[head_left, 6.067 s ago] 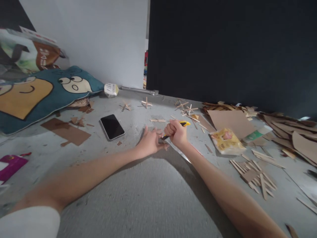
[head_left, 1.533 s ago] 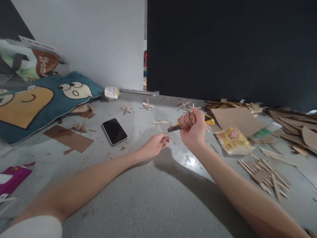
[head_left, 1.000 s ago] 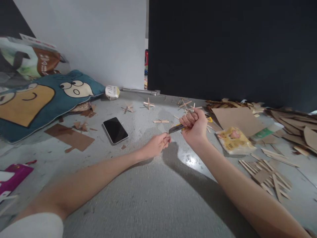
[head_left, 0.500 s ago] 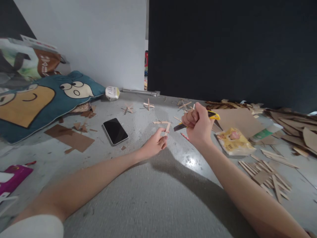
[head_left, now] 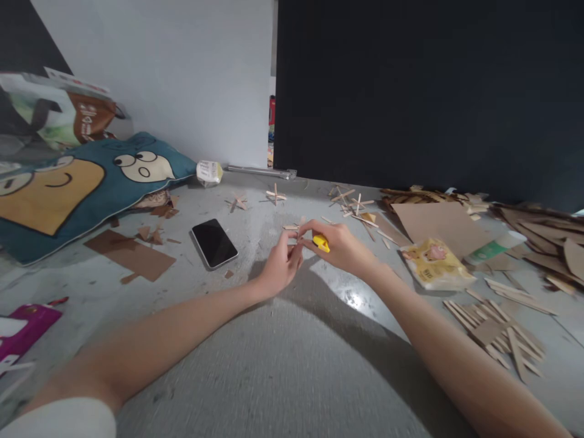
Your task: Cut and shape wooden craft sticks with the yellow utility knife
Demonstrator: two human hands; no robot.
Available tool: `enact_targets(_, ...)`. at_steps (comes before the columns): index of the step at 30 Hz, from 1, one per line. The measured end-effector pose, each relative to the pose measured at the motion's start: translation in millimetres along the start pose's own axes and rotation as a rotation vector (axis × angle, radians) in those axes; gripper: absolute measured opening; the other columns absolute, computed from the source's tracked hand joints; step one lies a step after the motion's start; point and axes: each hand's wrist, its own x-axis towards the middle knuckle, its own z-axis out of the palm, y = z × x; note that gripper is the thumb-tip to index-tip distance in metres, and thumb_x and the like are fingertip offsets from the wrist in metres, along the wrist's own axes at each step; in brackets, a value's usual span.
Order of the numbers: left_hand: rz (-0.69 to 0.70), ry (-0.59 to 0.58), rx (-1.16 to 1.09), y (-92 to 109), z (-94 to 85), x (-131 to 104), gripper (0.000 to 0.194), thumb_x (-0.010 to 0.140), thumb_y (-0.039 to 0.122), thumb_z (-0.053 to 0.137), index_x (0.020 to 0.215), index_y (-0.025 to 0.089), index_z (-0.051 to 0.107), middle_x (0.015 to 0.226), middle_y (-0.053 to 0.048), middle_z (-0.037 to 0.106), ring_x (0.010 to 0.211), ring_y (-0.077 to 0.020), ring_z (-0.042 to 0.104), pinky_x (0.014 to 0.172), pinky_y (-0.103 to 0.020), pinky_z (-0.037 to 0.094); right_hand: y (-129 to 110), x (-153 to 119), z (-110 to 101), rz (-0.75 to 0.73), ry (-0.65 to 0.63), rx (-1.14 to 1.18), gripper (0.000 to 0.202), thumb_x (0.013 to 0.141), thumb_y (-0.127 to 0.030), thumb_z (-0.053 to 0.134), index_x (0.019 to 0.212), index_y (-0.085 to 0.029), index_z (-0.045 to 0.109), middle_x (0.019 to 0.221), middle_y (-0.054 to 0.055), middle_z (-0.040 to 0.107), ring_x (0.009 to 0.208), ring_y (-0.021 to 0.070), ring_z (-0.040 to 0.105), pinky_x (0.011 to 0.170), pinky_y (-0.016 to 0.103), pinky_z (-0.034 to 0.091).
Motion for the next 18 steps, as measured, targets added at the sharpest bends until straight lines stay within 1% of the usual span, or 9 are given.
enact_targets(3, 0.032, -0.021, 0.012, -2.1, -0.6, -1.4, 0.031, 0.104, 0.05, 0.05, 0.115, 0.023, 0.043, 0.061, 0.009, 0.051, 0.053, -0.0116, 0.049, 0.054, -0.025, 0.033, 3.8, -2.0, 4.4, -0.001, 0.003, -0.032, 0.01, 0.095, -0.028, 0.065, 0.102, -0.027, 0.073, 0.067, -0.001, 0.062, 0.057, 0.0153, 0.049, 0.06, 0.027, 0.031)
enact_targets(6, 0.027, -0.024, 0.011, -0.6, -0.5, -1.8, 0.026, 0.104, 0.046, 0.05, 0.112, 0.023, 0.043, 0.06, 0.009, 0.051, 0.052, -0.0117, 0.049, 0.053, -0.025, 0.033, 9.1, -2.7, 6.1, -0.015, -0.021, -0.075, 0.012, 0.097, -0.026, 0.062, 0.104, -0.026, 0.072, 0.071, 0.001, 0.066, 0.06, 0.0164, 0.053, 0.061, 0.027, 0.033)
enact_targets(9, 0.008, -0.008, 0.021, 2.9, 0.1, -1.3, 0.026, 0.103, 0.046, 0.051, 0.11, 0.023, 0.042, 0.059, 0.009, 0.051, 0.05, -0.0117, 0.048, 0.053, -0.025, 0.032, 12.8, -2.3, 7.8, -0.014, -0.032, -0.08, 0.012, 0.098, -0.027, 0.06, 0.104, -0.025, 0.07, 0.077, 0.003, 0.071, 0.062, 0.0171, 0.057, 0.062, 0.027, 0.035)
enact_targets(11, -0.008, 0.007, 0.016, 4.7, 0.4, -0.5, 0.03, 0.102, 0.05, 0.051, 0.109, 0.023, 0.042, 0.058, 0.009, 0.05, 0.05, -0.012, 0.046, 0.053, -0.025, 0.031, 13.4, -1.7, 9.0, -0.017, -0.017, -0.05, 0.013, 0.099, -0.03, 0.059, 0.102, -0.025, 0.071, 0.082, 0.004, 0.074, 0.065, 0.0177, 0.06, 0.063, 0.028, 0.037)
enact_targets(14, -0.05, 0.039, 0.001, 5.8, 0.1, 1.4, 0.037, 0.1, 0.058, 0.051, 0.107, 0.023, 0.043, 0.058, 0.009, 0.05, 0.05, -0.0121, 0.045, 0.053, -0.025, 0.031, 12.7, -0.5, 8.7, -0.007, 0.047, -0.019, 0.019, 0.1, -0.038, 0.06, 0.096, -0.025, 0.072, 0.084, 0.005, 0.076, 0.069, 0.0187, 0.064, 0.066, 0.028, 0.042)
enact_targets(16, -0.074, 0.052, 0.0, 6.2, -0.6, 3.0, 0.04, 0.098, 0.062, 0.053, 0.101, 0.023, 0.047, 0.058, 0.008, 0.05, 0.05, -0.0117, 0.043, 0.054, -0.026, 0.032, 12.6, 0.6, 6.3, 0.029, 0.151, -0.044, 0.024, 0.099, -0.042, 0.06, 0.094, -0.023, 0.073, 0.082, 0.006, 0.076, 0.069, 0.0196, 0.065, 0.067, 0.029, 0.044)
enact_targets(18, -0.09, 0.047, -0.002, 6.6, -1.5, 4.4, 0.042, 0.096, 0.064, 0.055, 0.093, 0.022, 0.051, 0.058, 0.007, 0.048, 0.051, -0.0113, 0.042, 0.055, -0.026, 0.032, 13.9, 1.7, 2.3, 0.083, 0.258, -0.107, 0.027, 0.099, -0.043, 0.058, 0.093, -0.022, 0.074, 0.082, 0.008, 0.076, 0.069, 0.0208, 0.066, 0.066, 0.03, 0.044)
